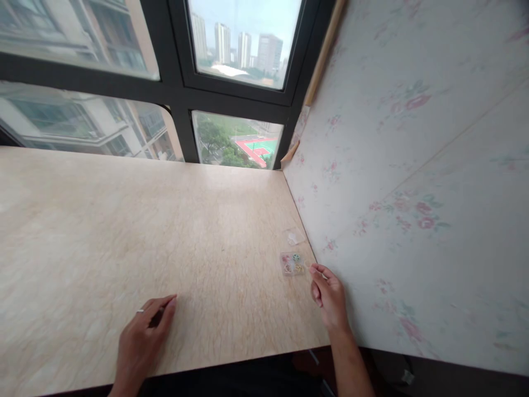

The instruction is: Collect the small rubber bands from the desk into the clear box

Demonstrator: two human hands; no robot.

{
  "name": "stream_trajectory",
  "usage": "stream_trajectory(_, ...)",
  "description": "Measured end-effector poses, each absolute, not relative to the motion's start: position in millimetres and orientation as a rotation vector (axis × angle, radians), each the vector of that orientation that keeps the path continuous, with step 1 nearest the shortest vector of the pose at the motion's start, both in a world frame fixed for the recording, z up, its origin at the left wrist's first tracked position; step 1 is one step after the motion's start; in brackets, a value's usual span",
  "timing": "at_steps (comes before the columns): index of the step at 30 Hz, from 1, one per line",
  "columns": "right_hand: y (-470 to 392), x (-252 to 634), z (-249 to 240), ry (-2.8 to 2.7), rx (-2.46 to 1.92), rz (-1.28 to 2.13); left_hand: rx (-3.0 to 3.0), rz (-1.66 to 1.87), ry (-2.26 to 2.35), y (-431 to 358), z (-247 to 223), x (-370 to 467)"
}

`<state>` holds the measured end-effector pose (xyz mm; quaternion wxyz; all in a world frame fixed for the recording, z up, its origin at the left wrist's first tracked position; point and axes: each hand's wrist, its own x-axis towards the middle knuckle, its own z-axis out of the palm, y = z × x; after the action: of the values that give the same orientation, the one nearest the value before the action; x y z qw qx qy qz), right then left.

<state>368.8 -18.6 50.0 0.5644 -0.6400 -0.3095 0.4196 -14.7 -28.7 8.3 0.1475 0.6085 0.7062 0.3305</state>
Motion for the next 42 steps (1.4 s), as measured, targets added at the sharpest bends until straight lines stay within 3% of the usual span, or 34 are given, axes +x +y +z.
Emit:
stream_trajectory(8, -23.7, 373.2, 47.3, -1.312, -1.826, 0.655, 1.785, 0.954, 2.039, -27.0, 8.0, -14.2)
stream_trajectory(19, -27.2, 368.9, 57.3, -1.462, -1.805, 0.62, 1.755, 0.967, 2.035, -27.1, 9.7, -14.1)
stream_trajectory(29, 77.1, 387.3, 51.3, -1.72, -1.94, 0.173, 1.649, 1.038, 1.994, -25.1, 6.4, -20.5)
stream_trajectory(42, 118.7, 371.3, 36.9, -1.767, -1.951, 0.256, 1.582, 1.137, 1.929, -27.7, 11.1, -19.8)
